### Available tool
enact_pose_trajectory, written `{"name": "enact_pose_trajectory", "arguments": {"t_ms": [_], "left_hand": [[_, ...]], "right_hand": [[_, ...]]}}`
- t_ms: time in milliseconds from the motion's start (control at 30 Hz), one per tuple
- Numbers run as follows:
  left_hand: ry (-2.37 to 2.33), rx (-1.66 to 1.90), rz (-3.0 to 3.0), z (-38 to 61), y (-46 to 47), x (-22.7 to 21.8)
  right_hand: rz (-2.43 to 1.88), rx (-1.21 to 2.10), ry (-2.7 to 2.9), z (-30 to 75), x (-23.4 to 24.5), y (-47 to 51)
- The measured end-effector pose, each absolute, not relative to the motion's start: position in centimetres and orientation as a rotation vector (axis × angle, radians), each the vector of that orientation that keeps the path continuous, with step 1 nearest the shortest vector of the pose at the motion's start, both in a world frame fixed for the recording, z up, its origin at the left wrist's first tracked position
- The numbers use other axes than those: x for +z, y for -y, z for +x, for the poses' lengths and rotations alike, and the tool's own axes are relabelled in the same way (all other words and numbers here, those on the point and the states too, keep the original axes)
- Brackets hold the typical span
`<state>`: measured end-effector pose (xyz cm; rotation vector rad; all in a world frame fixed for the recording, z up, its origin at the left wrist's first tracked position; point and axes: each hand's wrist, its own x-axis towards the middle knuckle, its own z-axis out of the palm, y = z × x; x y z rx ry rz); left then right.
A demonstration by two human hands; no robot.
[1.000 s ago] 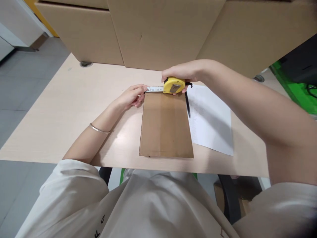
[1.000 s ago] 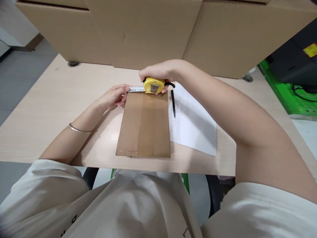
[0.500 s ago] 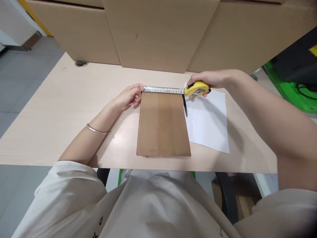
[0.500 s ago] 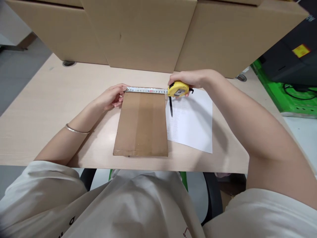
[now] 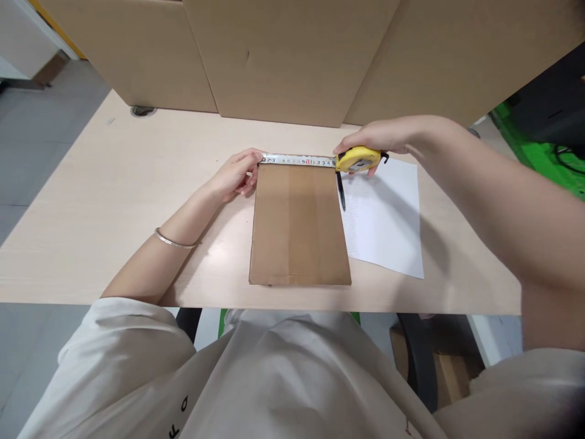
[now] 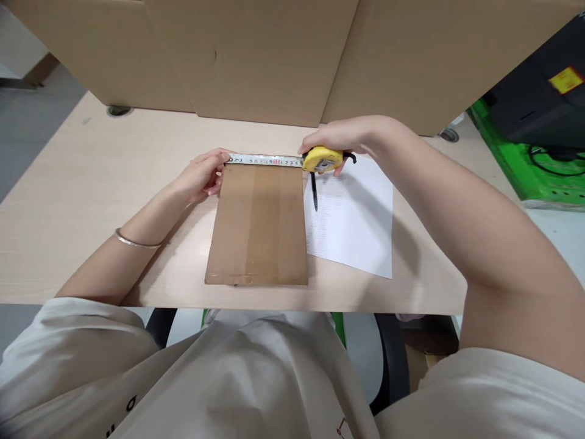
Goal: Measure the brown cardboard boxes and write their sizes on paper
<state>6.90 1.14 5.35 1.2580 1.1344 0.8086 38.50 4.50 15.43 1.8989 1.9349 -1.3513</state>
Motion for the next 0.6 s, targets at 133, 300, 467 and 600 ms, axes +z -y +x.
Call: {"name": "enact_pose_trajectory", "arguments": {"t_ms": [133,300,467,600], "left_hand": [[-1.211,0.836,1.284,6.3,-0.1,6.0],[-1.238,0.974,1.518,3.2,5.8,7.0],[-1.038,0.880,2.186,1.1,14.8,5.0],[-1.174,0.841,2.314,1.8,18.3,3.0]], "right_hand": [[1.873,-1.494,-1.982,39.6,14.9,-4.0],[1.860,-1.792,-1.978,41.4,13.3,-4.2],[1.833,-2.144,-2.004,41.5,12.5,-4.0],[1.877,-2.214,-2.056,40.4,11.9,-3.1]]}}
